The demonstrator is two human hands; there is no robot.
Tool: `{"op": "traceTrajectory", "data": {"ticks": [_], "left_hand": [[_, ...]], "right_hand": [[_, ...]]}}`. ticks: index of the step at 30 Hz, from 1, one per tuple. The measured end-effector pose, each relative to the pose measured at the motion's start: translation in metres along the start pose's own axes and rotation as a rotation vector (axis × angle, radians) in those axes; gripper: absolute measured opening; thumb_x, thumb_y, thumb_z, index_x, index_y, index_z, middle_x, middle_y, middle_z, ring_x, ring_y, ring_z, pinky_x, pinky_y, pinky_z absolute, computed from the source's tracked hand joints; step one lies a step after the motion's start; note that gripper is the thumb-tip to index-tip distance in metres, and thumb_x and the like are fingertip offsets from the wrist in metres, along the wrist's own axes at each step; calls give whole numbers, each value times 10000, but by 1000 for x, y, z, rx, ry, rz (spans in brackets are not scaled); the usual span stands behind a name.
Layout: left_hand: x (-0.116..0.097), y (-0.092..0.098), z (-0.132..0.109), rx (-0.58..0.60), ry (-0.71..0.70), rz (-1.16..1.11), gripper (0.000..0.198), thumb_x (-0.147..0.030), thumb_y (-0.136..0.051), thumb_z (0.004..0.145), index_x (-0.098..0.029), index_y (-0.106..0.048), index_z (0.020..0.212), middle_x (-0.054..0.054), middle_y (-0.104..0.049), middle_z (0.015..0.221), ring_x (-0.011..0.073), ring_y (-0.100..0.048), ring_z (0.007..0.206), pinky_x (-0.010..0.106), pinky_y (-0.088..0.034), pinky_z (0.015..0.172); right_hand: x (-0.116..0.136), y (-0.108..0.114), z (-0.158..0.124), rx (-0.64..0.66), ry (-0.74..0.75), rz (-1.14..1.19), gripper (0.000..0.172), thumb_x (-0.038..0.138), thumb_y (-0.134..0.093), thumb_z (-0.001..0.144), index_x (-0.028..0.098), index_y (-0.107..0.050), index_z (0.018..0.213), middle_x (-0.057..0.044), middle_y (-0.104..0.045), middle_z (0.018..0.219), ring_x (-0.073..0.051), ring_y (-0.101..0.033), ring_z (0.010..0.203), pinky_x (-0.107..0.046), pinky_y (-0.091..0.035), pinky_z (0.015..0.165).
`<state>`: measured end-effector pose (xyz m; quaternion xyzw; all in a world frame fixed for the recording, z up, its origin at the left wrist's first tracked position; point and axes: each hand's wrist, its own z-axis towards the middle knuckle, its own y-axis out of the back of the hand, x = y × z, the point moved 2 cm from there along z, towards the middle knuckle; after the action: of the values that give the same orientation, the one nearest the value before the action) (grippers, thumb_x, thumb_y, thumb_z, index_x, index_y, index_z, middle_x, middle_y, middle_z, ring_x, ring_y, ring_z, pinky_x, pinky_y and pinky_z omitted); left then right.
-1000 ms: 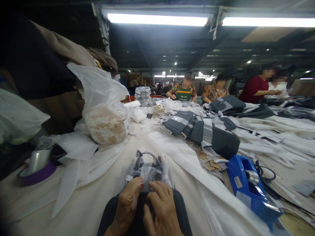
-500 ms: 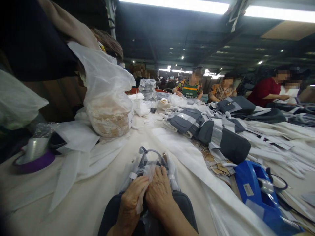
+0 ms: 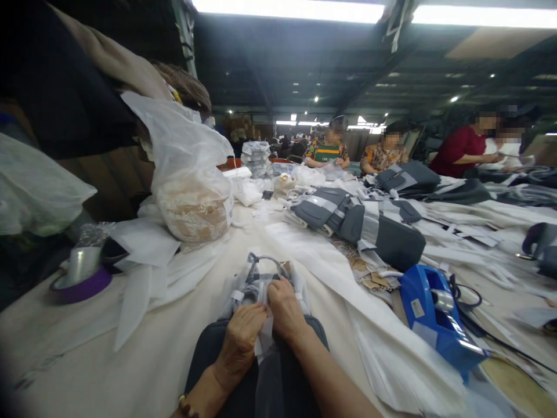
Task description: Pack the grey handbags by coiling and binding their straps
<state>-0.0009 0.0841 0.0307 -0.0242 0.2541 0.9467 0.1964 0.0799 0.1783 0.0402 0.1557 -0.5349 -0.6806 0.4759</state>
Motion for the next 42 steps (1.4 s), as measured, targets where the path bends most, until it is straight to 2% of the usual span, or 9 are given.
{"op": "traceTrajectory", "data": {"ticks": [3,5,8,10,16,25,31,37,42], "left_hand": [[-2,2,1,12,-6,1,274,-108,-343,903,-154,-610,864,80,-683,783,197,-653,774,327,-554,685],[-2,3,2,41,7,-13,246,-106,-366,894,-150,-608,894,79,-680,799,195,-648,778,321,-553,694],[2,5,2,108,41,-55,204,-105,-400,878,-152,-598,891,69,-672,807,181,-640,782,308,-556,717],[5,8,0,156,48,-89,210,-92,-392,870,-164,-589,870,55,-666,805,166,-638,799,291,-555,744],[15,18,-13,211,106,-84,343,-32,-359,818,-122,-503,1116,129,-632,1042,210,-592,1041,379,-521,886],[18,13,-20,287,164,-124,378,-47,-377,824,-130,-486,1176,131,-599,1133,218,-529,1140,411,-470,967],[18,11,-21,306,156,-143,443,-15,-377,811,-161,-462,1220,128,-557,1210,231,-479,1196,464,-447,990],[16,11,-18,320,160,-138,434,25,-391,794,-151,-501,1175,115,-557,1221,222,-449,1216,430,-449,998],[14,17,-14,307,55,-164,347,22,-375,828,-117,-536,1101,107,-606,1132,207,-467,1185,393,-462,973]], "right_hand": [[2,7,-7,-82,77,22,287,-23,-434,751,116,-592,946,-133,-581,1004,-221,-519,984,-394,-439,889],[4,11,-13,-99,174,48,275,-9,-456,767,156,-606,929,-110,-584,1046,-223,-490,1062,-408,-412,939],[3,14,-23,-111,275,86,229,21,-449,806,177,-617,808,-66,-628,909,-201,-529,985,-400,-411,947],[3,15,-28,-119,312,108,239,39,-423,833,172,-620,812,-56,-642,845,-188,-553,917,-390,-421,933],[6,18,-39,-121,407,181,285,77,-353,900,146,-621,832,-73,-665,828,-170,-581,860,-311,-475,827],[15,25,-49,-142,412,266,331,2,-313,878,128,-598,768,-88,-654,779,-155,-586,847,-278,-472,878],[25,24,-60,-155,445,291,306,32,-320,896,146,-571,763,-77,-635,740,-163,-569,773,-279,-512,751],[32,23,-77,-129,466,337,279,-28,-348,850,140,-554,764,-75,-637,744,-156,-570,785,-298,-499,853],[37,21,-82,-139,499,283,296,-30,-336,852,134,-547,723,-82,-637,730,-158,-587,773,-312,-495,882]]}}
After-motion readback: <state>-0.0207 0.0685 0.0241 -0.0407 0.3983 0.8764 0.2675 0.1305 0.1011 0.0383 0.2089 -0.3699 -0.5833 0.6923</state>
